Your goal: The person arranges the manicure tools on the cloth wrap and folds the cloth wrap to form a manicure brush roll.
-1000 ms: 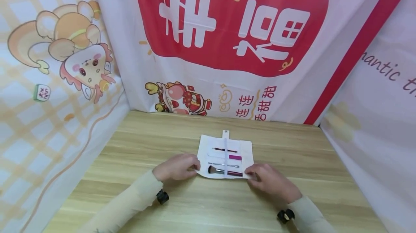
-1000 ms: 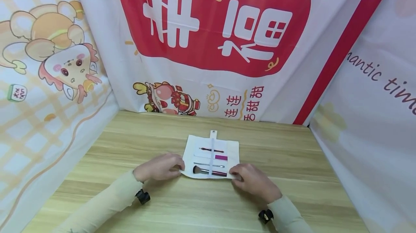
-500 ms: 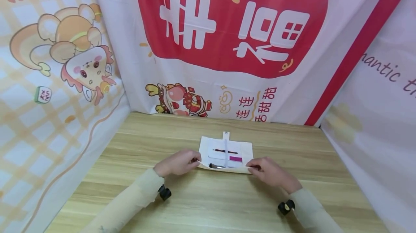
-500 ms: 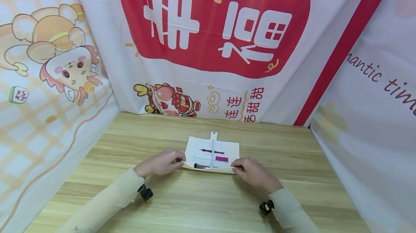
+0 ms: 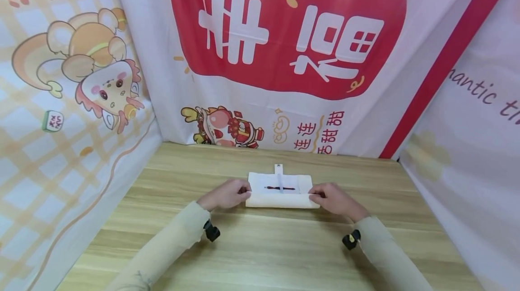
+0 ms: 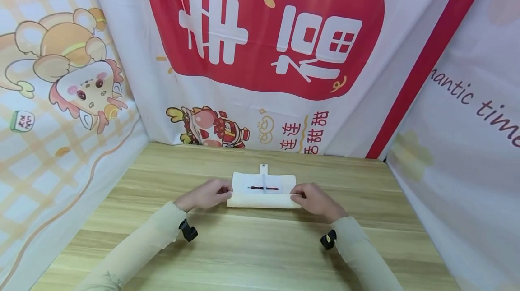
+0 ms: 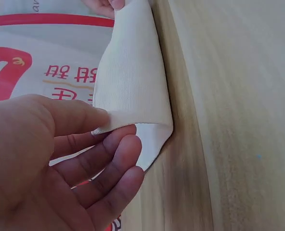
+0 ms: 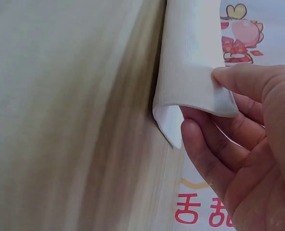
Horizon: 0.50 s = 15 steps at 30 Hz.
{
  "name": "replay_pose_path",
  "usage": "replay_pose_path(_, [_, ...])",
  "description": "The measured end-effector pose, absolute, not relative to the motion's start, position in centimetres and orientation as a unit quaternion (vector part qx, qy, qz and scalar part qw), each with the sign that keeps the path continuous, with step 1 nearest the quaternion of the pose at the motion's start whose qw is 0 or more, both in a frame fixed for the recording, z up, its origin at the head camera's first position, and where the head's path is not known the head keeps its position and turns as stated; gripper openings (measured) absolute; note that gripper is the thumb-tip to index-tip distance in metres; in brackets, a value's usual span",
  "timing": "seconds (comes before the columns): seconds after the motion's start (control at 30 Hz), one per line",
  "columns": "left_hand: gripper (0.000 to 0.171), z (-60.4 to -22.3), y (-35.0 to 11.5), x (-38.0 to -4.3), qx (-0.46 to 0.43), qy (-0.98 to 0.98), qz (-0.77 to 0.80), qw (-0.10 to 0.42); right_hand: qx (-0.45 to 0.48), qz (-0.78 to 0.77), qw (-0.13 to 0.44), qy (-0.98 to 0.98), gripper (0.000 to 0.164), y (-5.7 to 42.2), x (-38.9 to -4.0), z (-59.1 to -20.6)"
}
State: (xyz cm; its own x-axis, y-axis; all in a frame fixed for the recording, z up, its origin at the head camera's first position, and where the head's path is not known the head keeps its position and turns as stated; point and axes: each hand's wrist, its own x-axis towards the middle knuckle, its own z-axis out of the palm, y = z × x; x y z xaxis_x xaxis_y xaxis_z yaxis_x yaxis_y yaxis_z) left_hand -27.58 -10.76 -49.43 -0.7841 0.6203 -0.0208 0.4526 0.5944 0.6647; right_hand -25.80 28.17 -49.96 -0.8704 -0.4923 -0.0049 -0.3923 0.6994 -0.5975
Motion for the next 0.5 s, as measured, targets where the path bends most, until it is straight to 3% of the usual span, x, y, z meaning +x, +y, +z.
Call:
replay_pose_path(0.33, [0.015, -50.3, -10.3, -29.0, 0.251, 0.906, 0.310, 0.143, -0.243, -0.284, 0.083, 0.924, 0.011, 27.7, -28.7, -49.5])
replay_pose_path(0.5, [0.013, -50.1, -9.8, -28.9, 0.246, 0.919, 0.282, 0.126, -0.244, -0.275, 0.085, 0.926, 0.009, 27.4, -29.8, -49.8])
